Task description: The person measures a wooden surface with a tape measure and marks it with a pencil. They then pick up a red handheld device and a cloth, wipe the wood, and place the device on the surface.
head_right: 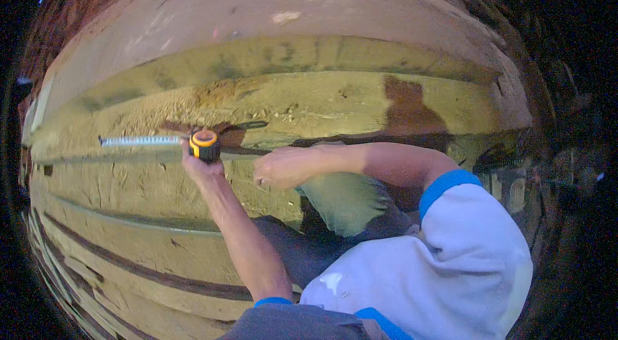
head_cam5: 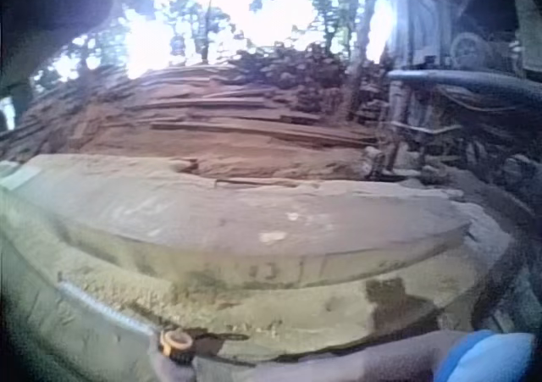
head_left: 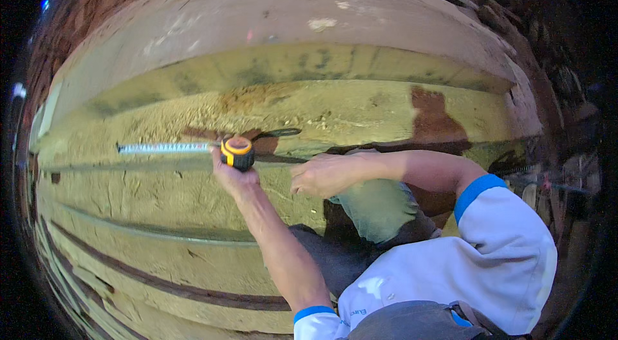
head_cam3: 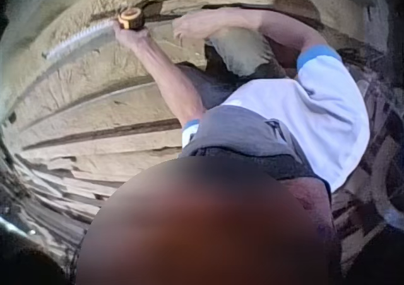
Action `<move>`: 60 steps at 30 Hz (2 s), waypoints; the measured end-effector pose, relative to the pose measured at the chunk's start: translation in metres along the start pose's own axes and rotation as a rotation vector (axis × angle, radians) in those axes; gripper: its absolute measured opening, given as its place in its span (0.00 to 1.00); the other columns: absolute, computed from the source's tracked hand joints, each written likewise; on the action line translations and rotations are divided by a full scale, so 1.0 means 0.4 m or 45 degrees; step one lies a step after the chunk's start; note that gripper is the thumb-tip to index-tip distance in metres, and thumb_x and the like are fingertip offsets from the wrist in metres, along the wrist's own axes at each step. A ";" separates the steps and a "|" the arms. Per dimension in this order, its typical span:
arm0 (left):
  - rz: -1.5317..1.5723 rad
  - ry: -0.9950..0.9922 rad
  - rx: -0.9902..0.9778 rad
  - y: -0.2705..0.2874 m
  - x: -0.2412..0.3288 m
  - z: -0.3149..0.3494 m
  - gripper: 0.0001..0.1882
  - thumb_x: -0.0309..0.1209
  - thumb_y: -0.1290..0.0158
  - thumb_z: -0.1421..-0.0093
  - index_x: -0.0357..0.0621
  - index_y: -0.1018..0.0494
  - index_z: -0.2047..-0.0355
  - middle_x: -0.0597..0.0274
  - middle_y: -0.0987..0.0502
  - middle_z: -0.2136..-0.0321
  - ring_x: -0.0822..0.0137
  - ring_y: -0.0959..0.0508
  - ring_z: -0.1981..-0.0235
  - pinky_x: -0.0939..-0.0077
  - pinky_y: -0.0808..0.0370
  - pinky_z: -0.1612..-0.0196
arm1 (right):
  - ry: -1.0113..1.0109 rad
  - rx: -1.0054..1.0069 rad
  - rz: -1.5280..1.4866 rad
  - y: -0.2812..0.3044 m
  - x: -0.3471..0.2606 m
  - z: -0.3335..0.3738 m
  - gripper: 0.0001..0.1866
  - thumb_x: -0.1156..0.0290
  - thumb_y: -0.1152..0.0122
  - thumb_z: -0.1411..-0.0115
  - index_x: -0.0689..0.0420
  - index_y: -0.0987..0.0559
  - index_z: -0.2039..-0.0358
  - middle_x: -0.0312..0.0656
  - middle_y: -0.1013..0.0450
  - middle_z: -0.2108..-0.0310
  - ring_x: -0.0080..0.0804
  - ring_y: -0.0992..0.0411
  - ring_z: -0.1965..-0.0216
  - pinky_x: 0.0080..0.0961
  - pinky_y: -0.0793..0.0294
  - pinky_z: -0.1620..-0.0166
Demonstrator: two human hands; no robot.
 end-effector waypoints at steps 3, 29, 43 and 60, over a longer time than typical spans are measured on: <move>-0.018 -0.012 0.038 0.001 -0.003 0.004 0.19 0.45 0.58 0.33 0.42 0.28 0.59 0.58 0.22 0.67 0.62 0.21 0.66 0.65 0.21 0.63 | -0.075 -0.119 0.088 -0.009 -0.001 0.008 0.11 0.68 0.50 0.39 0.58 0.26 0.58 0.50 0.32 0.63 0.52 0.28 0.63 0.45 0.28 0.62; 0.184 -0.086 0.011 -0.045 0.004 0.050 0.19 0.45 0.59 0.32 0.41 0.33 0.68 0.58 0.27 0.82 0.64 0.26 0.84 0.68 0.25 0.78 | -0.174 -0.027 0.137 0.016 -0.053 -0.008 0.09 0.69 0.50 0.40 0.55 0.23 0.62 0.49 0.31 0.63 0.52 0.30 0.61 0.44 0.30 0.58; 0.246 -0.087 0.000 -0.051 0.011 0.056 0.18 0.45 0.58 0.32 0.42 0.33 0.69 0.58 0.28 0.83 0.65 0.27 0.86 0.70 0.27 0.81 | -0.213 -0.083 0.194 -0.002 -0.058 -0.022 0.09 0.70 0.47 0.42 0.59 0.23 0.64 0.48 0.30 0.66 0.48 0.29 0.61 0.40 0.30 0.58; 0.227 -0.075 0.031 -0.033 -0.004 0.033 0.20 0.47 0.58 0.33 0.40 0.33 0.69 0.56 0.28 0.83 0.63 0.26 0.85 0.68 0.26 0.80 | -0.183 -0.079 0.109 0.001 -0.043 -0.017 0.09 0.68 0.48 0.40 0.57 0.22 0.64 0.50 0.29 0.64 0.51 0.29 0.60 0.44 0.30 0.57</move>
Point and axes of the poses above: each hand's wrist, its own z-axis away from the middle knuckle, its own y-axis out of the back of the hand, x = y × z, the point moved 7 cm from there along -z, towards the middle knuckle
